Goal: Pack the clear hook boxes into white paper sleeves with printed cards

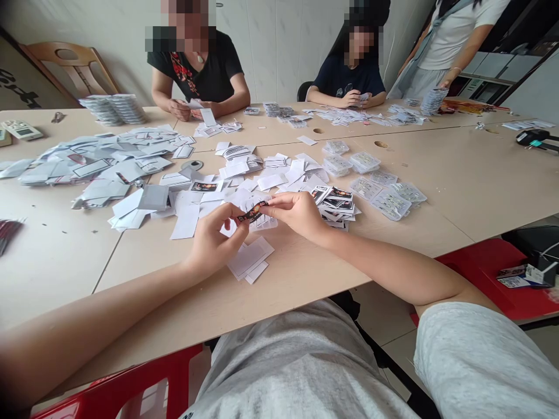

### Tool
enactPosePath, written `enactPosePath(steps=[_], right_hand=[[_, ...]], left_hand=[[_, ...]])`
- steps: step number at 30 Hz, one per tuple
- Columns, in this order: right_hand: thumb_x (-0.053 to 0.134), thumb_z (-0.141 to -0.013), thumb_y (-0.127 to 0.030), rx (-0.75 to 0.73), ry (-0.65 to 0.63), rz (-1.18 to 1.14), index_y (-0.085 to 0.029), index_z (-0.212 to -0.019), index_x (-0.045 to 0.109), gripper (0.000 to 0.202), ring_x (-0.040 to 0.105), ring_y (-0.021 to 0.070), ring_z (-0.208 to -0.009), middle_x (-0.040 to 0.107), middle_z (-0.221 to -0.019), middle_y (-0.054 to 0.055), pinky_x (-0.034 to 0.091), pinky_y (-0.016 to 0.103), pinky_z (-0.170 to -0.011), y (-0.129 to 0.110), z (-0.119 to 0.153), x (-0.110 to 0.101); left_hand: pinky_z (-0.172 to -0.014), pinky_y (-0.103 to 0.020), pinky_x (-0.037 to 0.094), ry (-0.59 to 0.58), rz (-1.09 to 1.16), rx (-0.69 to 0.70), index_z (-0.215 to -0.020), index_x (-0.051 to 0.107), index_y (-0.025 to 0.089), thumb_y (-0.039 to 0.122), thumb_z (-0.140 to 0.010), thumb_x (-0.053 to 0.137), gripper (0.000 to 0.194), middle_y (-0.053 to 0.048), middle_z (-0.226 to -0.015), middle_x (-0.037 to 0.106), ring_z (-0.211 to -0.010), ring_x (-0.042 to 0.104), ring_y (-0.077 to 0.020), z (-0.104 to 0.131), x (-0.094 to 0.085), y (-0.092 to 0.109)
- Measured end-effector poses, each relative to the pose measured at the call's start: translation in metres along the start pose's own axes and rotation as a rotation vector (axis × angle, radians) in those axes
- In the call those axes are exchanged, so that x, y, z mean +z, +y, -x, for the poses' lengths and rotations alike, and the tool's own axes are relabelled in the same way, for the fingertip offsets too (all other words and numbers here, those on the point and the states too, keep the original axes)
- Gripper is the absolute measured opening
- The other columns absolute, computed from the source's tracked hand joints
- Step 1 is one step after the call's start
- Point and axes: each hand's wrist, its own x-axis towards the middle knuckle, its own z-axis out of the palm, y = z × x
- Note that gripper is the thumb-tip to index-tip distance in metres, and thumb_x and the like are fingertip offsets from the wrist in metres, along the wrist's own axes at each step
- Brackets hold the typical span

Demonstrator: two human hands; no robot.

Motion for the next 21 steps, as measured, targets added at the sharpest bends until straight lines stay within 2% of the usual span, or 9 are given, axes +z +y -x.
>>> enactPosePath(steps=[6,12,21], right_hand=[[0.081,-0.059,-0.036,0.024,0.017,-0.102,-0.018,-0.080,0.075,0.028,0.067,0.0219,-0.092,0.073,-0.094,0.007,0.052,0.036,-0.088,0.0022,-0.0001,-0.0003],[0.077,-0.065,-0.036,-0.013,0.016,0.011,-0.019,-0.075,0.076,0.020,0.066,0.0226,-0.097,0.073,-0.086,0.006,0.049,0.035,-0.090,-0.0035,0.0011,0.0009],[0.073,-0.071,-0.034,-0.049,0.042,0.063,-0.017,-0.071,0.074,0.017,0.067,0.0221,-0.093,0.072,-0.090,0.007,0.049,0.034,-0.089,0.0014,-0.0007,-0.0028]], left_hand=[[-0.058,-0.024,0.039,0.002,0.025,-0.017,-0.074,0.050,0.020,0.017,-0.075,0.050,0.003,0.001,-0.069,0.056,-0.065,0.049,-0.0124,0.0002,0.0000,0.0002],[-0.057,-0.023,0.038,-0.033,0.014,-0.098,-0.079,0.054,0.019,0.018,-0.075,0.049,0.006,0.001,-0.070,0.056,-0.065,0.048,-0.0125,-0.0010,-0.0007,0.0027],[-0.058,-0.026,0.039,-0.047,0.066,-0.221,-0.081,0.062,0.017,0.030,-0.077,0.055,0.015,-0.001,-0.071,0.062,-0.060,0.048,-0.0118,-0.0076,0.0013,-0.0069]])
